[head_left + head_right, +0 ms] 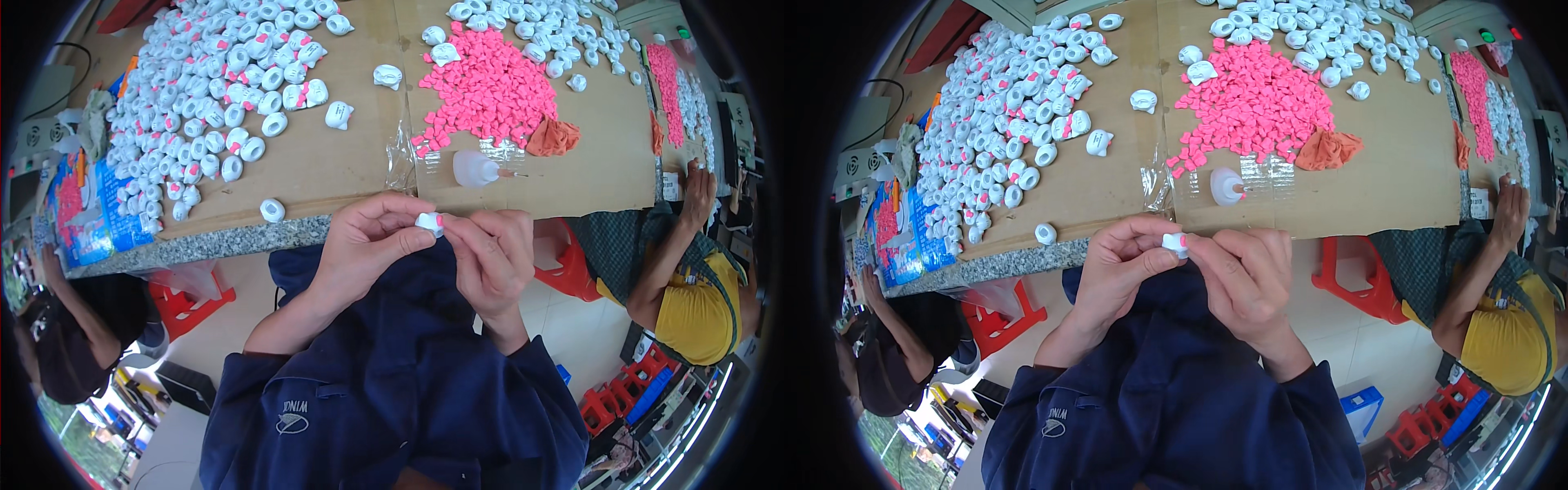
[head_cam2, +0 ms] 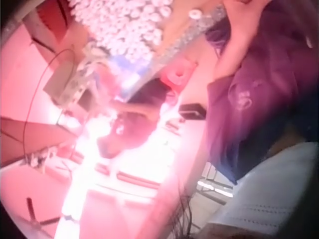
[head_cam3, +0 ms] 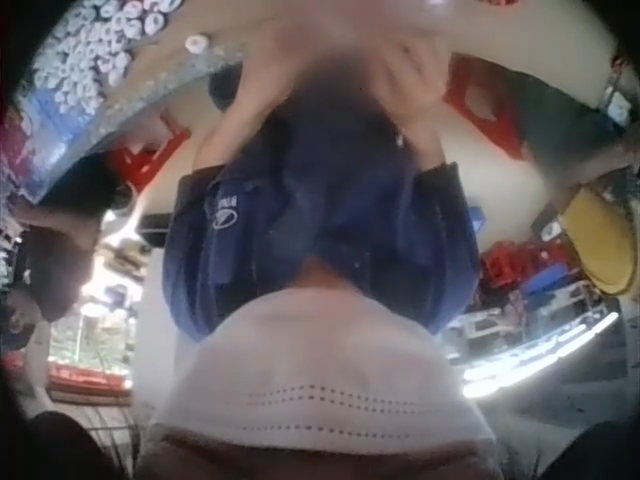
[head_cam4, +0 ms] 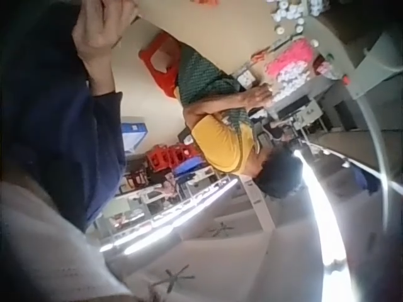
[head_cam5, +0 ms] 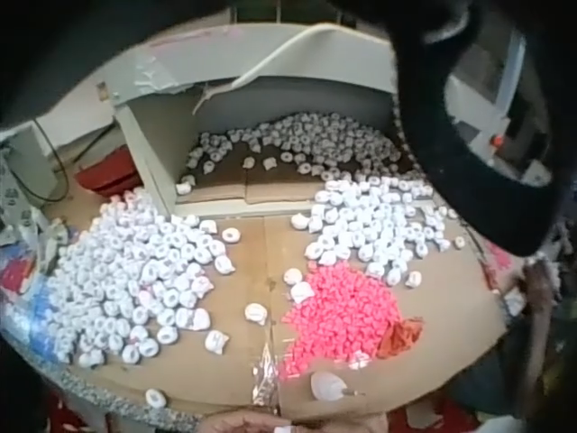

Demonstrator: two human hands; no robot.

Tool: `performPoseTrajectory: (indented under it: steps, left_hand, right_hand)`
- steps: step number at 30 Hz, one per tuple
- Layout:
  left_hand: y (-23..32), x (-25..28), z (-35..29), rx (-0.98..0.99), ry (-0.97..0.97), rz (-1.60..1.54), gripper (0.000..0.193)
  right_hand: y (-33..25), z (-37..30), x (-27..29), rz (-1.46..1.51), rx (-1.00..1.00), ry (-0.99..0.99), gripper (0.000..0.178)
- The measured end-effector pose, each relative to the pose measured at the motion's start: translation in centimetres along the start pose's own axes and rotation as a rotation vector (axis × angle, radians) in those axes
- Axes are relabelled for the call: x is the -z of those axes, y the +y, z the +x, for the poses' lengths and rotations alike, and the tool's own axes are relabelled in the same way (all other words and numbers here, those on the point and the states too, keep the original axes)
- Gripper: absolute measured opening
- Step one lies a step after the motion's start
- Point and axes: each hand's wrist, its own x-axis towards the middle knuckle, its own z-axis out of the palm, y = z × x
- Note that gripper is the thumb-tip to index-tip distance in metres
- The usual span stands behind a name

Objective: Assembling small plastic toy components by applying glue from a bottle.

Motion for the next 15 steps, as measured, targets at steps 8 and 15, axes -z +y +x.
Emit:
performPoseTrajectory:
  steps: [8,15]
  left_hand:
    - [0.1,-0.5,-0.2,-0.26,0.045,0.328,0.025]
    - [0.8,-0.1,-0.3,-0.443,-0.006,0.722,0.022]
  right_hand:
    - [0.3,-0.3,0.3,0.396,-0.388,-0.087,0.017]
    - [0.1,-0.8,-0.5,0.422,-0.371,-0.051,0.014]
